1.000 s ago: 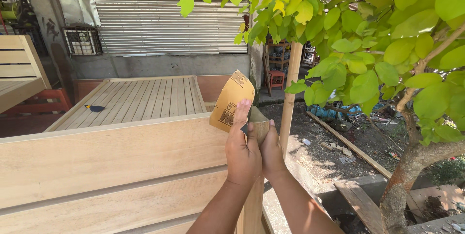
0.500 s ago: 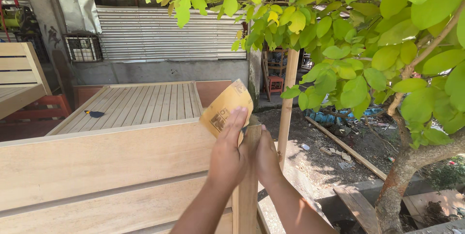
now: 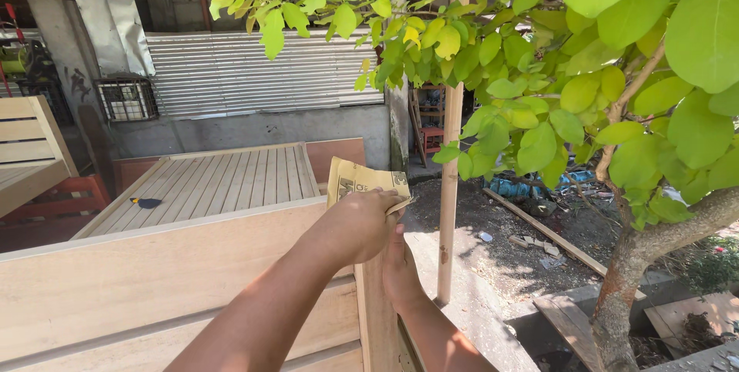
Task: The person sands a slatted wooden furniture frame outdoors, rubbing sandpaper by hand along the flat panels, edges, and corner posts. They reposition around the frame and work over different boards and rails, smoothing the wood surfaces.
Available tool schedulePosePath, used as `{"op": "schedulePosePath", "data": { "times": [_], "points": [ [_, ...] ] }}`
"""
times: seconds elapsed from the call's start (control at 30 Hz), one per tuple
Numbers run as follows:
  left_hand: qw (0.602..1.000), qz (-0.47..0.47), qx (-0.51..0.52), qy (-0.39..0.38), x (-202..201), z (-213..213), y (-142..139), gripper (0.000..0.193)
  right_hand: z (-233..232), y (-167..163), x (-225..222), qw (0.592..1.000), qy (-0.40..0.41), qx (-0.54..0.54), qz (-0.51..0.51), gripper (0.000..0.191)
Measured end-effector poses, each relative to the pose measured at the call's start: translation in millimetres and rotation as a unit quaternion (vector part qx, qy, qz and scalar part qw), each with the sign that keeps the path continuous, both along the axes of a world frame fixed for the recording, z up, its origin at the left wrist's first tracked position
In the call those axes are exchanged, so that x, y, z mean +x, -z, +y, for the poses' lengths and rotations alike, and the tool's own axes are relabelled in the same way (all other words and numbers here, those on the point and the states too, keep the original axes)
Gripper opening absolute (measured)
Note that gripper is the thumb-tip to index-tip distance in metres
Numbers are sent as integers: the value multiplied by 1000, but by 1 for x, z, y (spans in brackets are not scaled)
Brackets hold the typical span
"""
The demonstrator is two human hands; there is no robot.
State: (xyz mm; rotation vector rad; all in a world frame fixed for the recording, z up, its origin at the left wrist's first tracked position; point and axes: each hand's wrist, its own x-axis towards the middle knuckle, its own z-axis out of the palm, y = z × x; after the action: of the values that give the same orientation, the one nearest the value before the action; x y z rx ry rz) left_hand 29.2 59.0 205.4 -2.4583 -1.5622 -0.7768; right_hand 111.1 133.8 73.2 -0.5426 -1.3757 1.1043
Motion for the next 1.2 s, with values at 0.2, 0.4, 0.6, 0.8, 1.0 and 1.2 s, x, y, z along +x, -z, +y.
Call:
{"op": "schedulePosePath", "data": {
  "times": [0.2, 0.4, 0.6, 0.8, 1.0, 1.2],
  "points": [
    [991, 2, -105, -85, 1, 26, -20, 44, -6, 2, -4, 985, 120, 72, -96, 76],
    [995, 58, -73, -45, 1, 26, -9, 46, -4, 0, -4, 984, 110, 122, -63, 73],
    [994, 1, -88, -62, -8, 27, -13, 43, 1, 4, -5, 989, 110, 65, -69, 73],
    [992, 35, -96, -72, -2, 35, -19, 42, 0, 3, -5, 988, 118, 56, -82, 73],
    [997, 4, -74, -3, -15, 33, 0, 38, 2, 5, -4, 985, 112, 117, -64, 78],
    [997, -4, -58, -53, -9, 43, 1, 37, 3, 7, -3, 986, 124, 50, -102, 78]
  ]
}}
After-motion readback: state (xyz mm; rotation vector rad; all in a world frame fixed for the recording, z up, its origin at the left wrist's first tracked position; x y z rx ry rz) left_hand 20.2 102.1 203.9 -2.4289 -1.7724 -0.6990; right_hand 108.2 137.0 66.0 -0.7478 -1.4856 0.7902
